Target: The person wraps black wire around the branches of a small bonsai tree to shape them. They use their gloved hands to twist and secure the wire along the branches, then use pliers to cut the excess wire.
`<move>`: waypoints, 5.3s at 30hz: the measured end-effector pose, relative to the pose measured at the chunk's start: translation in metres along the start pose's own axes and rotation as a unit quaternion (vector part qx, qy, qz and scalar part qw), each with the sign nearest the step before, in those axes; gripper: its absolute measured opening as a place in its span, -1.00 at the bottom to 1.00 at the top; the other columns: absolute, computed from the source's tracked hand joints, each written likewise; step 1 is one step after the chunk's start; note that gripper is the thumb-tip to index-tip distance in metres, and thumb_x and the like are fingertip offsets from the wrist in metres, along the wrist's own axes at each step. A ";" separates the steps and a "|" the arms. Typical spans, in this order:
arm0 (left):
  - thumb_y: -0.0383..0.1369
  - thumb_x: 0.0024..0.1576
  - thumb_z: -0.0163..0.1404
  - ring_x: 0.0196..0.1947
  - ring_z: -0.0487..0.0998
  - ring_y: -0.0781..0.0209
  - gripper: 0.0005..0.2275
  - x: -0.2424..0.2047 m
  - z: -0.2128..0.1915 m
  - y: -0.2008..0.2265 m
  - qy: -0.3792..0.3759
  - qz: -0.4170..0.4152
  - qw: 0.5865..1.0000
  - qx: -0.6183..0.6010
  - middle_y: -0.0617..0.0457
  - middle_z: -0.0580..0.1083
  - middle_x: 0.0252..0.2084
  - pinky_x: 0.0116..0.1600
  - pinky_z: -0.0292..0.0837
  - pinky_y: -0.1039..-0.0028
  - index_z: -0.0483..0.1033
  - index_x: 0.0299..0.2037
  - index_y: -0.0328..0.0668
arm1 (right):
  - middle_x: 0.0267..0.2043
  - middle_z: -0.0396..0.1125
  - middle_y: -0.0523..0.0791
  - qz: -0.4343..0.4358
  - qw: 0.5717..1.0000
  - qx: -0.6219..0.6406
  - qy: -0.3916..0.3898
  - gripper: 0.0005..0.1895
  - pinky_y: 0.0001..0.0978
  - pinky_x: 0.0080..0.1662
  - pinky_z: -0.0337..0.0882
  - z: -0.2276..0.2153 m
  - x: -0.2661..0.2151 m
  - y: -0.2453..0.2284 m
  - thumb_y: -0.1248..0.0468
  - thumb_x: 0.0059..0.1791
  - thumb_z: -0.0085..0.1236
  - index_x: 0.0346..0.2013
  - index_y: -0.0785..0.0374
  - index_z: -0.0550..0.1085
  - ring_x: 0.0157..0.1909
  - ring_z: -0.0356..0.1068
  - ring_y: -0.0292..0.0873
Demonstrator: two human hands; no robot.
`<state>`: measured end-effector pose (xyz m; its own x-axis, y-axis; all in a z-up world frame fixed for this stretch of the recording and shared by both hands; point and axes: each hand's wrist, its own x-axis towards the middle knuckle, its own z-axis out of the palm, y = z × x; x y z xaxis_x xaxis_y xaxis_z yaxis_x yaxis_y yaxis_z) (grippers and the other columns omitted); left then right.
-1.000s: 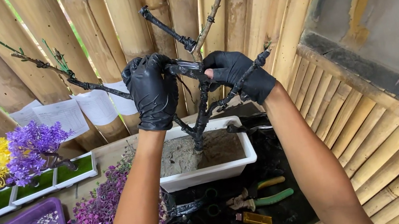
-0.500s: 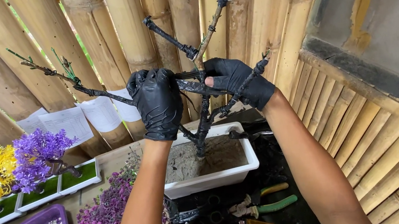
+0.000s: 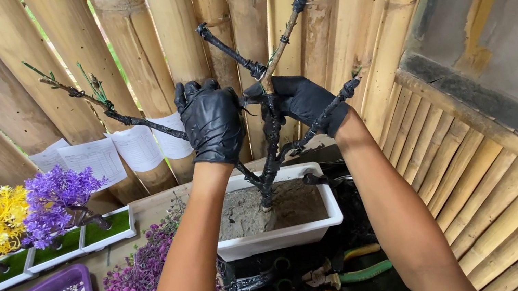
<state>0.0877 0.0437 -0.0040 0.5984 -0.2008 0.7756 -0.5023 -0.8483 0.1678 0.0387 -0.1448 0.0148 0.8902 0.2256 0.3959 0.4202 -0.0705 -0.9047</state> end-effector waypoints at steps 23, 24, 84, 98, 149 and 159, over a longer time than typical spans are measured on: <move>-0.32 0.09 0.17 0.12 0.52 -0.22 -0.77 0.006 0.004 0.011 0.009 -0.016 0.996 0.089 -0.19 0.62 -0.15 0.51 -0.30 -0.18 0.64 -0.19 -0.36 | 0.03 0.48 0.07 -0.106 0.985 -0.133 -0.010 -0.67 -0.27 0.13 0.46 -0.019 0.031 0.043 0.36 0.05 0.20 0.11 0.36 0.51 0.03 0.49 0.00; -0.34 0.07 0.18 0.05 0.56 -0.26 -0.80 0.005 0.007 0.008 0.025 0.002 0.995 0.096 -0.21 0.62 -0.21 0.49 -0.23 -0.24 0.67 -0.26 -0.38 | 0.03 0.48 0.06 -0.102 0.985 -0.138 -0.010 -0.67 -0.28 0.13 0.46 -0.020 0.031 0.044 0.35 0.05 0.20 0.11 0.35 0.51 0.02 0.49 0.00; -0.26 0.20 0.08 -0.03 0.50 -0.10 -0.66 -0.052 -0.037 0.078 0.095 0.035 0.970 -0.223 -0.02 0.43 -0.16 0.06 0.43 0.10 0.41 0.18 0.03 | -0.16 0.54 0.02 -0.058 0.941 -0.333 -0.019 -0.79 -0.10 0.11 0.45 -0.076 -0.046 -0.054 0.16 0.10 0.21 -0.14 0.27 0.57 -0.03 0.47 -0.11; -0.28 0.21 0.07 -0.04 0.50 -0.03 -0.67 -0.056 -0.040 0.082 0.096 -0.005 0.967 -0.237 0.06 0.44 -0.14 0.06 0.39 0.15 0.41 0.18 0.10 | -0.21 0.54 -0.02 -0.059 0.887 -0.459 -0.012 -0.84 -0.17 0.07 0.46 -0.056 -0.042 -0.087 0.16 0.11 0.19 -0.14 0.16 0.57 -0.06 0.53 -0.01; -0.34 -0.02 0.25 -0.09 0.43 0.03 -0.90 -0.024 -0.067 0.008 0.199 0.005 0.971 -0.136 0.15 0.41 -0.32 0.15 0.24 0.31 0.58 -0.40 0.16 | -0.22 0.53 0.04 0.014 0.997 -0.052 0.062 -0.78 -0.26 -0.07 0.62 -0.020 -0.021 -0.008 0.31 0.07 0.22 -0.01 0.30 0.55 -0.23 0.57 -0.10; -0.43 -0.28 0.28 -0.04 0.37 0.00 -0.78 0.005 -0.017 -0.003 0.129 -0.001 0.992 -0.017 0.11 0.41 -0.29 0.17 0.15 0.12 0.54 -0.44 0.03 | -0.21 0.50 -0.02 -0.011 0.988 0.148 0.039 -0.67 -0.41 -0.14 0.59 0.031 0.011 -0.019 0.46 0.03 0.17 0.10 0.32 0.53 -0.25 0.55 -0.17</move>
<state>0.0817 0.0531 0.0102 0.4225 -0.0637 0.9041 -0.5244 -0.8308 0.1866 0.0347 -0.1110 0.0313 0.8966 0.1482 0.4173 0.3807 0.2236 -0.8973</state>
